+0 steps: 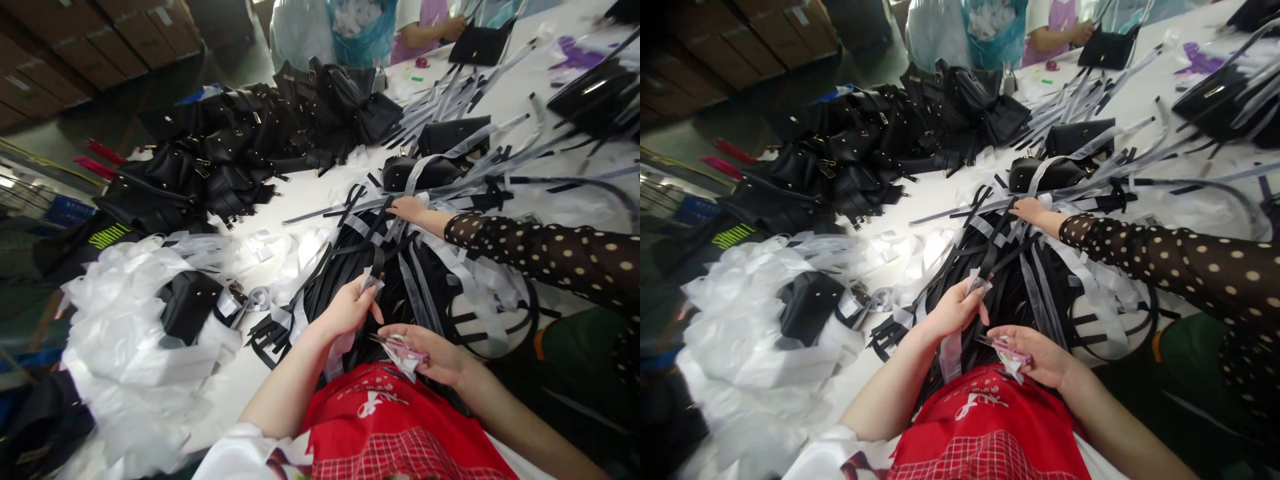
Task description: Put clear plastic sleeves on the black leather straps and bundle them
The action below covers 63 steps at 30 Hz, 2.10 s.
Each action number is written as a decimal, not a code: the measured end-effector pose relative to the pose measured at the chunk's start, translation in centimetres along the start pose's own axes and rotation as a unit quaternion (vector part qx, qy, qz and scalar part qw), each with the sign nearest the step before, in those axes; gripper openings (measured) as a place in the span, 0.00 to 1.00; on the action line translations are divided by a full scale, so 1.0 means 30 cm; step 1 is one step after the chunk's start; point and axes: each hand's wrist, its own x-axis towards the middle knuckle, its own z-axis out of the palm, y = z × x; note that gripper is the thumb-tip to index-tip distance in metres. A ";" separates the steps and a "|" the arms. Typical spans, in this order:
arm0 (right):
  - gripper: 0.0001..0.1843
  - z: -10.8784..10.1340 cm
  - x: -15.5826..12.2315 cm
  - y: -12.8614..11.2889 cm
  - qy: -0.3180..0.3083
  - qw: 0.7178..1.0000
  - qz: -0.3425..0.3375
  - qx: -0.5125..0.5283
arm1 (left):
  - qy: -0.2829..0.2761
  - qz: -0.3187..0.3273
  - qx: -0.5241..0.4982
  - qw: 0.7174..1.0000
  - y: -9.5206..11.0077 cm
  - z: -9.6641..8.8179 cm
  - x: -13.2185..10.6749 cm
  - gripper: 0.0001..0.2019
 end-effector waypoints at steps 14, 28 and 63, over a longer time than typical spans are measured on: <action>0.25 0.048 0.065 -0.141 0.282 0.808 -0.332 -0.396 | 0.048 0.084 0.136 0.986 0.043 -0.085 -0.087 0.19; 0.29 0.089 0.069 -0.189 0.281 0.778 -0.293 -0.479 | 0.009 0.081 0.107 0.991 0.077 -0.061 -0.110 0.16; 0.17 -0.614 -0.320 -0.974 0.658 0.443 -0.099 -0.601 | 0.037 -0.041 0.162 0.985 -0.077 -0.109 -0.028 0.32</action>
